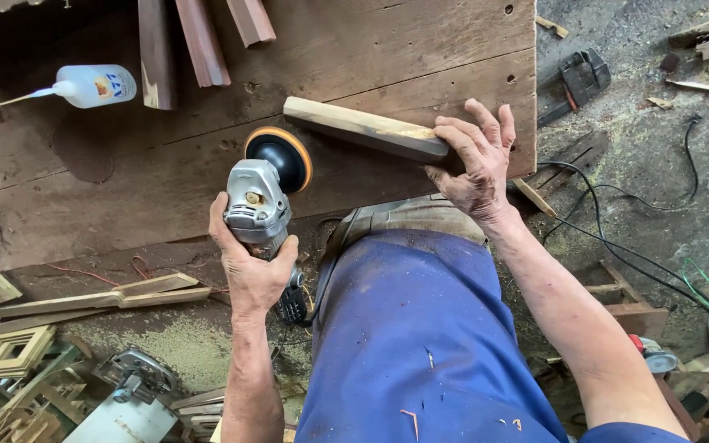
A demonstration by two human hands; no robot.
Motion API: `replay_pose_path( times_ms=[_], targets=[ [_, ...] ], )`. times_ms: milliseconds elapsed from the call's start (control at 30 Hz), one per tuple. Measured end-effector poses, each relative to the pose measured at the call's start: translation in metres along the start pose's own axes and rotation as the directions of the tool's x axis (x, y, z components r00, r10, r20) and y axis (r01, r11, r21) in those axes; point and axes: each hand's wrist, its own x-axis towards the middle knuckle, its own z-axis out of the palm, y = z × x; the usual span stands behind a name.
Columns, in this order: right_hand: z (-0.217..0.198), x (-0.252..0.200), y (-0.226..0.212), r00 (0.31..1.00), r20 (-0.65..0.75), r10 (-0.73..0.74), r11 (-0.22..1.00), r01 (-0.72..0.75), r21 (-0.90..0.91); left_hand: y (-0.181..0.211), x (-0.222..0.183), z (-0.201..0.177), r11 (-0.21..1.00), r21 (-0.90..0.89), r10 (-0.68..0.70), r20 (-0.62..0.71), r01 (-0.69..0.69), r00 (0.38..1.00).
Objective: Sanding the edges and surfaces of small wooden blocks using a handheld power sander on a workbench.
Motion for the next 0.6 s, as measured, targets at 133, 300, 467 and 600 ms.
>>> replay_pose_path(
  times_ms=[133,300,467,600],
  targets=[
    [-0.002,-0.002,0.004,1.000,-0.001,0.013,0.999,-0.013,0.031,-0.004,0.001,0.000,1.000,0.005,0.014,0.009,-0.014,1.000],
    [-0.007,0.002,-0.001,0.999,0.013,0.037,0.999,-0.037,0.026,-0.003,0.001,0.001,1.000,0.012,0.020,0.012,-0.020,1.000],
    [-0.010,0.002,0.000,0.999,0.027,0.024,1.000,-0.025,0.017,0.003,-0.001,0.007,1.000,0.000,0.015,0.015,-0.015,1.000],
    [-0.008,0.001,0.002,0.999,0.038,0.011,1.000,-0.012,0.024,0.007,0.003,0.011,0.998,-0.056,0.010,0.016,-0.009,1.000]
  ],
)
